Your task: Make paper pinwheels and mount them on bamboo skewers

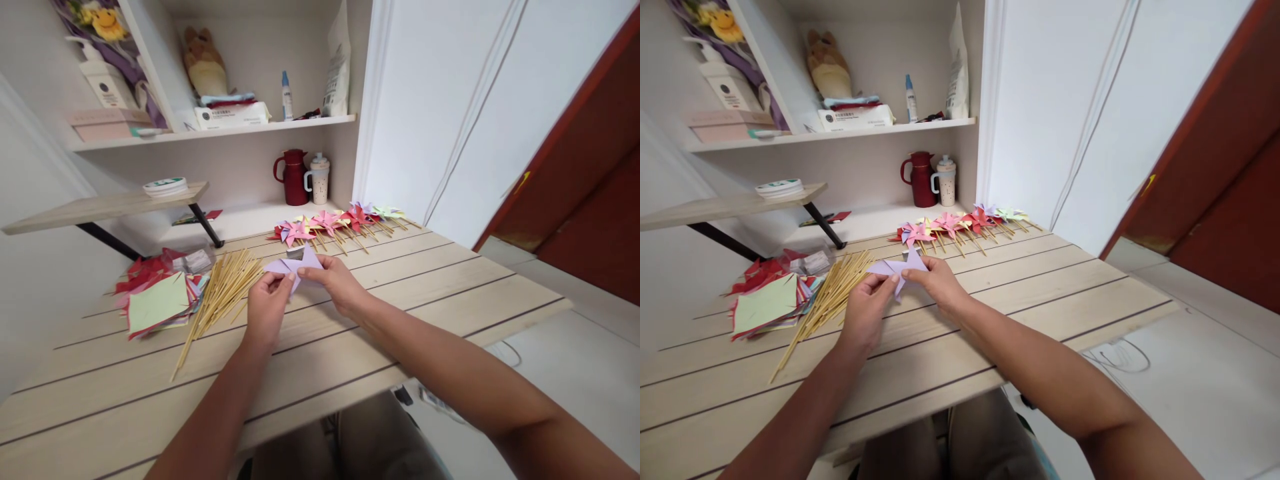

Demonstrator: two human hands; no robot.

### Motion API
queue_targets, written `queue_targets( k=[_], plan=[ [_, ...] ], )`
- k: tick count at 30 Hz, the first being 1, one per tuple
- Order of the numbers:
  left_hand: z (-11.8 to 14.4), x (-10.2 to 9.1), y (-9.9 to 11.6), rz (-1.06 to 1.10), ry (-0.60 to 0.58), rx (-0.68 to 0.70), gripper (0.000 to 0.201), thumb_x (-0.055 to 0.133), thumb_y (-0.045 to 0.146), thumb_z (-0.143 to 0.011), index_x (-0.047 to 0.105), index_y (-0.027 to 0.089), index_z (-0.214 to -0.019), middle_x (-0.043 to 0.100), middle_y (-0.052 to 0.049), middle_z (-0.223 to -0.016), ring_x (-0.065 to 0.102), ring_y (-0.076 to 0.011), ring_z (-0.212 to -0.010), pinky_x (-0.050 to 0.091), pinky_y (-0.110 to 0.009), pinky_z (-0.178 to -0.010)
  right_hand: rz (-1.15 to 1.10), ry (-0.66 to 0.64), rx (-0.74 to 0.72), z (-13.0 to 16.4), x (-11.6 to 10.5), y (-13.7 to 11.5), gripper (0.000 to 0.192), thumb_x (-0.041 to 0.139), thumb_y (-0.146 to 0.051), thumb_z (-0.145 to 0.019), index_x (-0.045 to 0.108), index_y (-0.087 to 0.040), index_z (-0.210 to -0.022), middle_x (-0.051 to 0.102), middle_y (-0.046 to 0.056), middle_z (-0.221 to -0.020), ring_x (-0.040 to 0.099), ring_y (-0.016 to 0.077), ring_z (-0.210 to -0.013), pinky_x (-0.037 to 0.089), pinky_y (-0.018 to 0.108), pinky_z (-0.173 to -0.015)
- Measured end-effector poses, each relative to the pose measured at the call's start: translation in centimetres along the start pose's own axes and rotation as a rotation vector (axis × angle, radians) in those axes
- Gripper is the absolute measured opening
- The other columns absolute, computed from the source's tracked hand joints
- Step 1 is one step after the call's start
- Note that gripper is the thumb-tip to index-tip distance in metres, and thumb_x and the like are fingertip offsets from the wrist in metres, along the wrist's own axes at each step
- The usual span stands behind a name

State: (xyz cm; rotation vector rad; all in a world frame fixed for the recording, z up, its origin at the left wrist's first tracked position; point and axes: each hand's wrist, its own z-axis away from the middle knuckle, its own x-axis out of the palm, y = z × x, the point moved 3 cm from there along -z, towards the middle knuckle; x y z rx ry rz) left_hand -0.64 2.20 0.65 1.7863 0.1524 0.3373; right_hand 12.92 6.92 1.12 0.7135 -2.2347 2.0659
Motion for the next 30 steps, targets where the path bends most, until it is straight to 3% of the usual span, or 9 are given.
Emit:
queue_targets(
  k=[14,21,30],
  plan=[
    [-0.05,-0.18,0.05,0.006,0.010,-0.035,0.026,0.083,0.039,-0.066,0.073,0.016,-0.072,0.071,-0.003,-0.069,0.059,-0.0140,-0.062,0.045,-0.026,-0.060,-0.069,-0.049,0.095,0.30,0.29,-0.27,0.036,0.087,-0.046,-0.062,0.070,-0.017,-0.076,0.066,0.000,-0.068,0.052,0.0128,-0.059,0.037,0.027,-0.059],
    [-0.14,-0.12,-0.26,0.009,-0.015,-0.010,0.021,0.082,0.036,-0.068,0.075,0.017,-0.073,0.071,-0.002,-0.072,0.059,-0.0140,-0.065,0.046,-0.026,-0.063,-0.046,0.023,0.072,0.01,-0.19,-0.05,0.036,0.088,-0.045,-0.059,0.069,-0.018,-0.071,0.064,-0.001,-0.063,0.051,0.0119,-0.056,0.036,0.026,-0.056],
    [-0.07,-0.08,-0.22,-0.046,-0.037,0.005,0.020,0.075,0.038,-0.075,0.074,0.018,-0.074,0.067,-0.001,-0.070,0.057,-0.0150,-0.066,0.045,-0.027,-0.065,-0.036,0.009,0.100,-0.01,-0.12,0.08,0.036,0.087,-0.044,-0.058,0.067,-0.017,-0.071,0.063,-0.001,-0.059,0.050,0.0116,-0.052,0.035,0.026,-0.053]
  ],
)
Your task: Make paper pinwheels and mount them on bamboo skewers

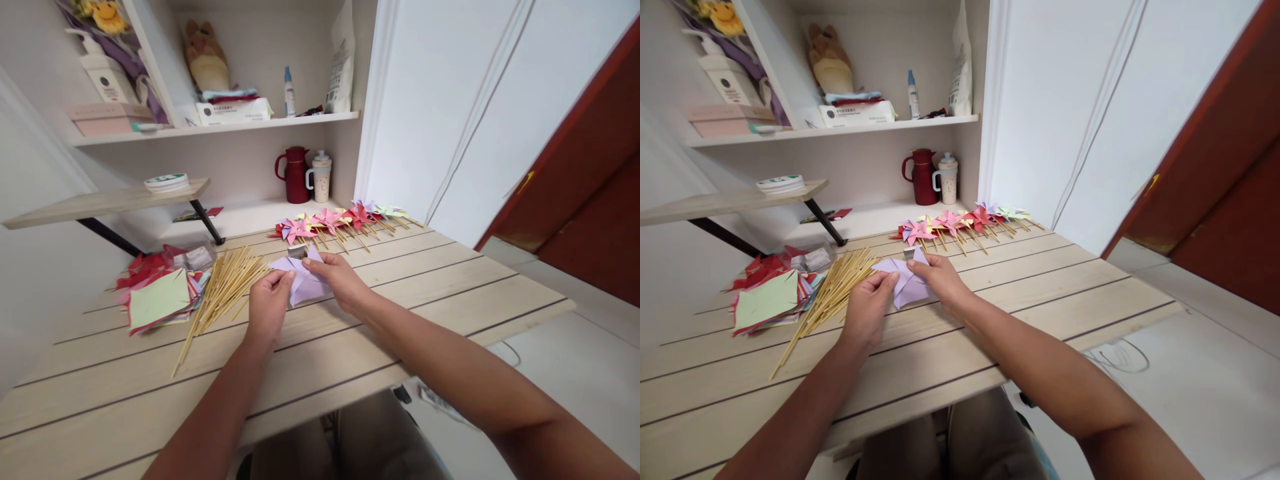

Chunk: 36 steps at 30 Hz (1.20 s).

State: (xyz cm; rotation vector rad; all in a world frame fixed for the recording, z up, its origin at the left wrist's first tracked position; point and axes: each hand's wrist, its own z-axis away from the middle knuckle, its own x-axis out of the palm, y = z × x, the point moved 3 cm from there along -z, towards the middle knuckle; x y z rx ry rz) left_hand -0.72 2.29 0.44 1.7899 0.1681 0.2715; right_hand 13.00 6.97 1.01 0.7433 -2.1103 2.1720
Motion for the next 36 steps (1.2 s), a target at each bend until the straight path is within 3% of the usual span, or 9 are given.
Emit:
queue_targets(
  k=[7,18,25,36],
  plan=[
    [-0.06,-0.05,-0.22,-0.020,-0.011,0.029,0.023,0.071,0.040,-0.079,0.071,0.018,-0.074,0.065,0.000,-0.069,0.057,-0.0155,-0.069,0.045,-0.027,-0.066,0.066,-0.007,-0.034,0.00,-0.03,0.01,0.037,0.083,-0.046,-0.063,0.065,-0.016,-0.074,0.060,-0.003,-0.060,0.048,0.0105,-0.052,0.035,0.025,-0.053],
    [0.13,0.33,0.10,0.030,0.021,-0.056,0.031,0.084,0.040,-0.064,0.073,0.015,-0.077,0.073,-0.005,-0.076,0.062,-0.0163,-0.070,0.048,-0.027,-0.066,0.361,0.003,-0.216,-0.58,-0.71,0.65,0.037,0.071,-0.053,-0.077,0.063,-0.017,-0.082,0.059,0.000,-0.071,0.049,0.0137,-0.062,0.036,0.026,-0.057],
    [0.26,0.11,0.04,-0.031,0.067,0.004,0.020,0.076,0.035,-0.072,0.073,0.016,-0.071,0.067,-0.002,-0.068,0.056,-0.0144,-0.064,0.044,-0.026,-0.062,0.382,-0.006,-0.236,-0.22,-0.44,0.10,0.036,0.069,-0.052,-0.077,0.061,-0.017,-0.077,0.051,-0.002,-0.067,0.042,0.0124,-0.061,0.031,0.026,-0.057],
    [0.22,0.06,-0.41,-0.121,0.062,0.058,0.024,0.067,0.039,-0.080,0.065,0.018,-0.070,0.059,0.000,-0.067,0.051,-0.0157,-0.067,0.041,-0.028,-0.064,0.386,-0.019,-0.243,-0.34,-0.51,0.31,0.035,0.068,-0.052,-0.080,0.058,-0.018,-0.076,0.050,-0.002,-0.068,0.041,0.0124,-0.061,0.031,0.026,-0.057]
  ],
)
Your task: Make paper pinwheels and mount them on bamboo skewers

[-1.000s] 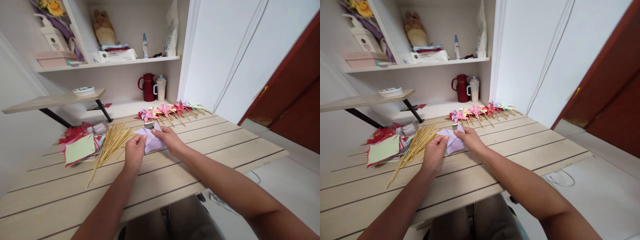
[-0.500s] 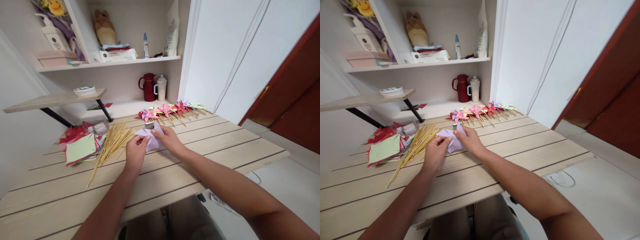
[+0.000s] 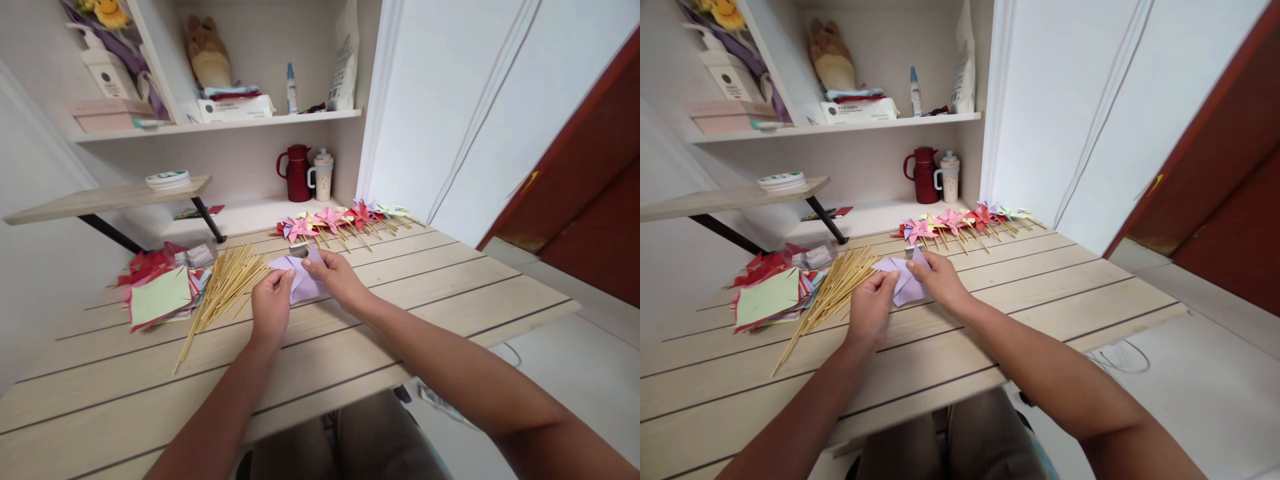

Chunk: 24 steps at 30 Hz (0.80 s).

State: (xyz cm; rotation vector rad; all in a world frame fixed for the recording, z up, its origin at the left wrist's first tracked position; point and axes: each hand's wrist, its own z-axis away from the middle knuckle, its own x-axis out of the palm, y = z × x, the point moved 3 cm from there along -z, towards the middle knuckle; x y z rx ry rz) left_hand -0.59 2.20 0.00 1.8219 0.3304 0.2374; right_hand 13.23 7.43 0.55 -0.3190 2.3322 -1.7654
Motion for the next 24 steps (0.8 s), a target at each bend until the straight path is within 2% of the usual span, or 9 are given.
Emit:
queue_targets(
  k=[9,15,21,24],
  plan=[
    [-0.1,-0.1,0.0,-0.029,0.007,0.013,0.027,0.064,0.039,-0.082,0.058,0.019,-0.065,0.054,0.002,-0.064,0.050,-0.0151,-0.066,0.041,-0.027,-0.064,-0.056,-0.013,0.027,0.0,0.1,0.2,0.034,0.070,-0.051,-0.079,0.059,-0.019,-0.077,0.051,-0.002,-0.068,0.043,0.0132,-0.063,0.032,0.025,-0.058],
    [0.0,-0.4,0.0,0.002,0.058,0.017,0.023,0.066,0.039,-0.082,0.066,0.019,-0.071,0.058,0.001,-0.066,0.050,-0.0155,-0.065,0.040,-0.027,-0.063,-0.169,-0.066,0.061,0.2,0.6,0.0,0.040,0.073,-0.056,-0.076,0.061,-0.019,-0.078,0.053,-0.003,-0.068,0.042,0.0121,-0.060,0.033,0.025,-0.058],
    [0.1,-0.7,0.6,-0.044,0.104,0.070,0.020,0.067,0.035,-0.082,0.070,0.019,-0.070,0.059,0.001,-0.063,0.049,-0.0159,-0.064,0.039,-0.027,-0.062,-0.185,-0.085,0.049,0.5,0.7,-0.7,0.039,0.073,-0.058,-0.077,0.066,-0.020,-0.085,0.062,0.000,-0.076,0.052,0.0150,-0.068,0.040,0.027,-0.064],
    [0.2,-0.8,0.8,-0.059,0.114,0.076,0.020,0.067,0.034,-0.082,0.071,0.019,-0.069,0.058,0.001,-0.063,0.048,-0.0156,-0.063,0.038,-0.026,-0.062,-0.189,-0.078,0.032,0.6,0.7,-1.2,0.038,0.076,-0.055,-0.075,0.066,-0.019,-0.083,0.062,0.000,-0.076,0.052,0.0146,-0.068,0.040,0.026,-0.063]
  ],
)
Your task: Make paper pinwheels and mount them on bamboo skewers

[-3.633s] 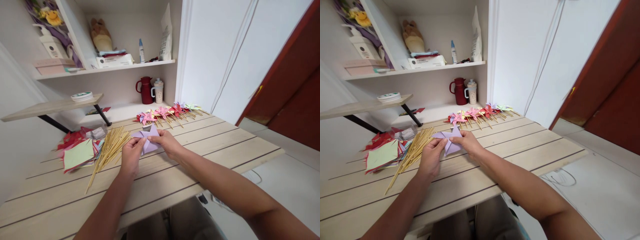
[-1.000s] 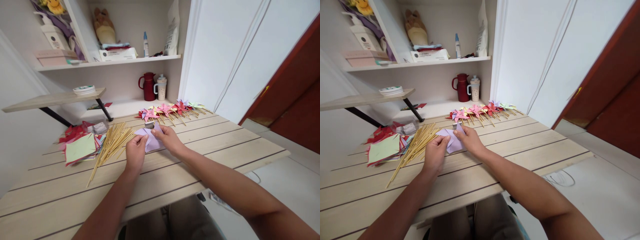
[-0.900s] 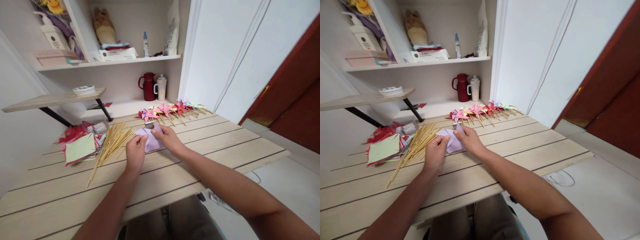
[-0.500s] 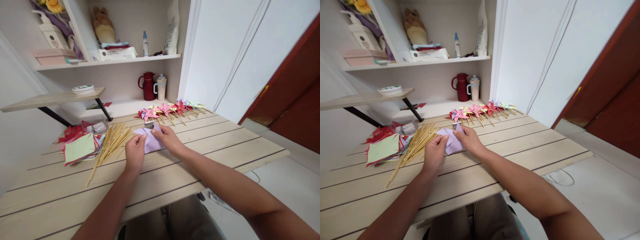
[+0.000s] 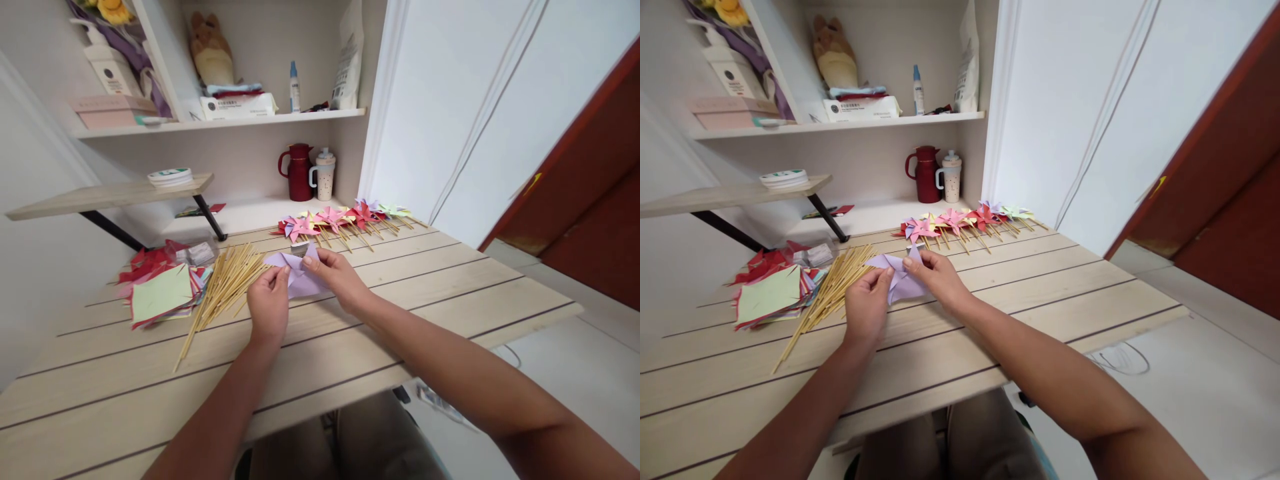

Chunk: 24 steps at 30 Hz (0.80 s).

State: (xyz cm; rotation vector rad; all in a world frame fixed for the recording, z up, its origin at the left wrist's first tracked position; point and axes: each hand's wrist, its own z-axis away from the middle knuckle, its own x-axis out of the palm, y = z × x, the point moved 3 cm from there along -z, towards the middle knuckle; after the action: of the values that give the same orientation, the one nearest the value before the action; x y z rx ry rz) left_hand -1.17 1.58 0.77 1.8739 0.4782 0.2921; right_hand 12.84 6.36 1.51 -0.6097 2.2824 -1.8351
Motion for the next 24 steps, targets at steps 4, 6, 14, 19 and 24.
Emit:
queue_targets(
  k=[4,6,14,19,24],
  plan=[
    [0.0,0.0,-0.1,-0.003,0.003,0.002,0.022,0.067,0.035,-0.082,0.071,0.019,-0.069,0.057,0.001,-0.063,0.047,-0.0150,-0.063,0.037,-0.026,-0.061,0.003,0.030,0.000,-0.1,-0.1,-0.2,0.038,0.085,-0.048,-0.065,0.065,-0.018,-0.077,0.059,-0.002,-0.072,0.051,0.0135,-0.065,0.039,0.026,-0.061],
    [-0.1,0.1,-0.2,0.022,-0.010,-0.003,0.021,0.067,0.036,-0.082,0.072,0.019,-0.071,0.058,0.001,-0.064,0.048,-0.0152,-0.064,0.039,-0.026,-0.061,0.016,0.053,0.017,-0.2,-0.3,-0.1,0.038,0.085,-0.048,-0.063,0.065,-0.017,-0.075,0.059,-0.002,-0.069,0.050,0.0129,-0.063,0.038,0.026,-0.060],
    [-0.1,0.7,-0.2,0.199,-0.108,-0.126,0.026,0.073,0.044,-0.078,0.073,0.018,-0.077,0.065,-0.001,-0.072,0.054,-0.0154,-0.069,0.044,-0.026,-0.064,0.065,0.104,-0.009,-0.3,-1.0,-0.4,0.037,0.082,-0.048,-0.065,0.066,-0.016,-0.074,0.060,-0.002,-0.066,0.047,0.0117,-0.059,0.035,0.026,-0.056],
    [-0.1,1.0,-0.1,0.283,-0.180,-0.098,0.028,0.075,0.046,-0.078,0.072,0.018,-0.084,0.067,-0.002,-0.081,0.059,-0.0159,-0.077,0.046,-0.026,-0.072,0.039,0.137,-0.010,-0.4,-1.2,-0.4,0.035,0.081,-0.045,-0.066,0.069,-0.015,-0.079,0.063,-0.001,-0.070,0.049,0.0118,-0.060,0.036,0.026,-0.058],
    [0.0,1.1,-0.3,0.308,-0.162,-0.145,0.026,0.083,0.038,-0.069,0.072,0.017,-0.081,0.071,-0.002,-0.082,0.062,-0.0151,-0.076,0.048,-0.027,-0.073,0.057,0.116,-0.018,-0.4,-1.1,-0.4,0.032,0.080,-0.043,-0.067,0.069,-0.016,-0.078,0.063,-0.001,-0.070,0.049,0.0123,-0.061,0.037,0.026,-0.059]
  ],
)
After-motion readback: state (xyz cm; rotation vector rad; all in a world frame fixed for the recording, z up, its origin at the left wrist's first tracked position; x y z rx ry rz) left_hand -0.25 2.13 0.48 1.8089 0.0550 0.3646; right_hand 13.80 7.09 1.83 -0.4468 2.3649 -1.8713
